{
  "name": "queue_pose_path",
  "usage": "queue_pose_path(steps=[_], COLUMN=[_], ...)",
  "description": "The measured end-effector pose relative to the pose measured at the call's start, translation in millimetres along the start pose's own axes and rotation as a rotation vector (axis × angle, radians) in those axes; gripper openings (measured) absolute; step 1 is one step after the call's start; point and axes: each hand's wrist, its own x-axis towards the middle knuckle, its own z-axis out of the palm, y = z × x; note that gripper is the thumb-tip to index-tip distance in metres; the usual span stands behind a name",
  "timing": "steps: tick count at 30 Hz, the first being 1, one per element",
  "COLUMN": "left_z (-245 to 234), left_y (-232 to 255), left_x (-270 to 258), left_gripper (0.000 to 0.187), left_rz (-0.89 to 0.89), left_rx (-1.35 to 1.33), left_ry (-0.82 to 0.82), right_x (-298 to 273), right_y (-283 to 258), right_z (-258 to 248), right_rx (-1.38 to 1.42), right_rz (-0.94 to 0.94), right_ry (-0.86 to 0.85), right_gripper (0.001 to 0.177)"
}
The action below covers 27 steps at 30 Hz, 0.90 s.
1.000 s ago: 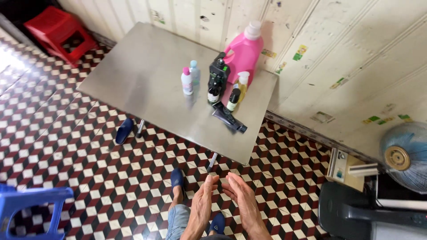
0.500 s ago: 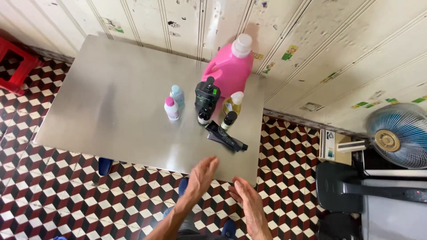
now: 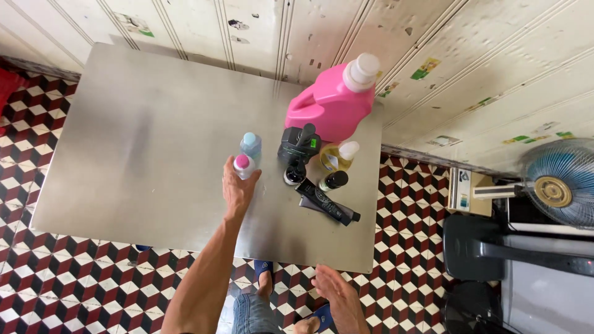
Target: Moving multiple toiletry bottles from a dining table to a shelf in the bathroom.
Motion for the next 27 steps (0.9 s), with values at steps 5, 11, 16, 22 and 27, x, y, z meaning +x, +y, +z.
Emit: queue_pose_path(steps=[5,11,16,22,27], left_z=[-20.6,-58.3,-67.4,-78.3,-88.7], left_y=[23.8,86.4,147.7,243.6,296.2], left_x=[-16.4,-69.8,-113.5,-149.1,-190.5], left_gripper=[0.07,0.063,0.059,0.061,0.069], left_rz=[-0.085,-0.122,-0.023,0.09,0.205], left_rx=[-0.019,0.013,-0.258,-0.235,0.025], left_ry=[-0.114,-0.424,-0.736,-0.935,-0.874], right_x=[-4.0,-13.1,-34.8,-69.1,-98.0], right_y=[1.9,-9.8,-23.4,-52.1,-89.7], right_z=[3.4,10.2,3.7,-0.5,6.8], right_rx=[-0.044,-0.031,-0.12,-0.172,0.014], right_rz=[0.049,0.014,-0.087,-0.483,-0.568], right_ry=[0.024,0.053,0.254,0.519,0.427], right_gripper=[0.072,0.069,0.065,0.074,0.095])
